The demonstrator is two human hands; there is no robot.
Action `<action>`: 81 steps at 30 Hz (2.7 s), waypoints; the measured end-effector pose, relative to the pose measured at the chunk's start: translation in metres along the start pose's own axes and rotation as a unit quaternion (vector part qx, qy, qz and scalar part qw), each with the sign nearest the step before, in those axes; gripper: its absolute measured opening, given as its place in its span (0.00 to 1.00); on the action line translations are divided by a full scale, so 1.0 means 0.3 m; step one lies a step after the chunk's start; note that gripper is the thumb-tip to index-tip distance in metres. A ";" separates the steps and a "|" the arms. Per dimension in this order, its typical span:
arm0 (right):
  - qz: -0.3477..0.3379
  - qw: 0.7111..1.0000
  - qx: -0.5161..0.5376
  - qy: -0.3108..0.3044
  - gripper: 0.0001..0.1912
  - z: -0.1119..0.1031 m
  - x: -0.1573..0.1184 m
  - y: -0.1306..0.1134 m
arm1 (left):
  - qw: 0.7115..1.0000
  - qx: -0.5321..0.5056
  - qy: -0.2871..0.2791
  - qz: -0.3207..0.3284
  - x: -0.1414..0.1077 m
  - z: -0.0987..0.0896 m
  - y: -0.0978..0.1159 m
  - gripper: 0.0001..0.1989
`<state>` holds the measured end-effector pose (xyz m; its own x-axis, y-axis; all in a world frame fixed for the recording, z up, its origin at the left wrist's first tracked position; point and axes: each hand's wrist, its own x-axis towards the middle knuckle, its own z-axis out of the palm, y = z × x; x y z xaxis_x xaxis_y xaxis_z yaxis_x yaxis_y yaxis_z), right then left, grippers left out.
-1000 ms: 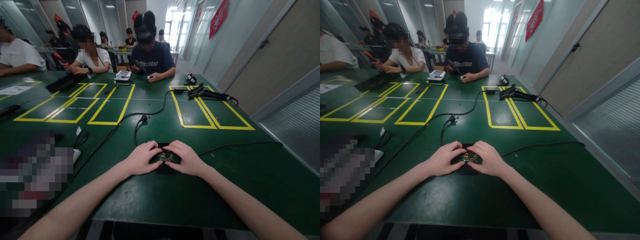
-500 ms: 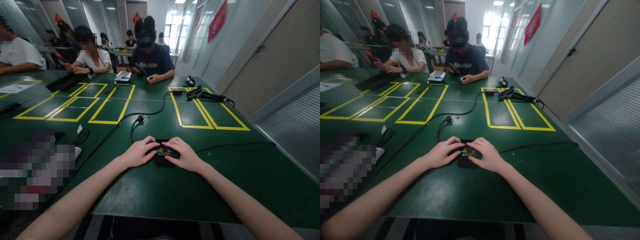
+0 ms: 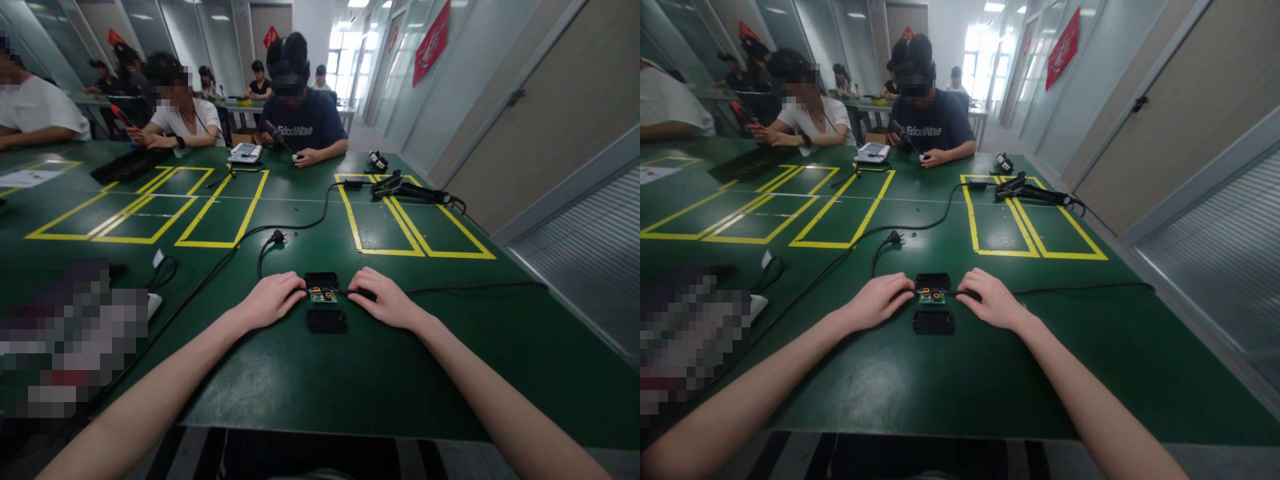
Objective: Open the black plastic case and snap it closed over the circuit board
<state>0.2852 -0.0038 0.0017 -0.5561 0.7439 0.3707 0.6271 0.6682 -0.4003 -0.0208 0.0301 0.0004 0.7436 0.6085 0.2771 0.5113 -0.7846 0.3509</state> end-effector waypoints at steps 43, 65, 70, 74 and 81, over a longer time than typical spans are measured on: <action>0.028 0.999 0.000 -0.028 0.23 0.035 0.001 -0.050 | 0.997 -0.045 0.001 0.061 -0.010 -0.012 0.034 0.11; 0.013 1.000 0.010 0.003 0.21 0.062 0.011 -0.009 | 0.985 -0.164 0.054 0.007 0.003 0.029 0.025 0.09; 0.024 0.999 -0.028 0.008 0.18 0.070 0.016 -0.012 | 0.990 -0.126 0.064 -0.005 0.000 0.032 0.027 0.09; 0.048 0.995 -0.078 0.038 0.16 0.073 0.020 -0.016 | 0.995 -0.072 0.064 -0.023 -0.001 0.039 0.022 0.15; 0.089 0.990 -0.065 0.087 0.17 0.100 0.024 -0.021 | 0.999 0.017 0.025 -0.015 -0.004 0.053 0.014 0.17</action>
<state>0.2610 -0.0025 -0.0183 -0.3345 0.8294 0.4474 0.7778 0.5110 -0.3659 -0.0126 0.0243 -0.0126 0.7053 0.6365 0.3121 0.5479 -0.7688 0.3297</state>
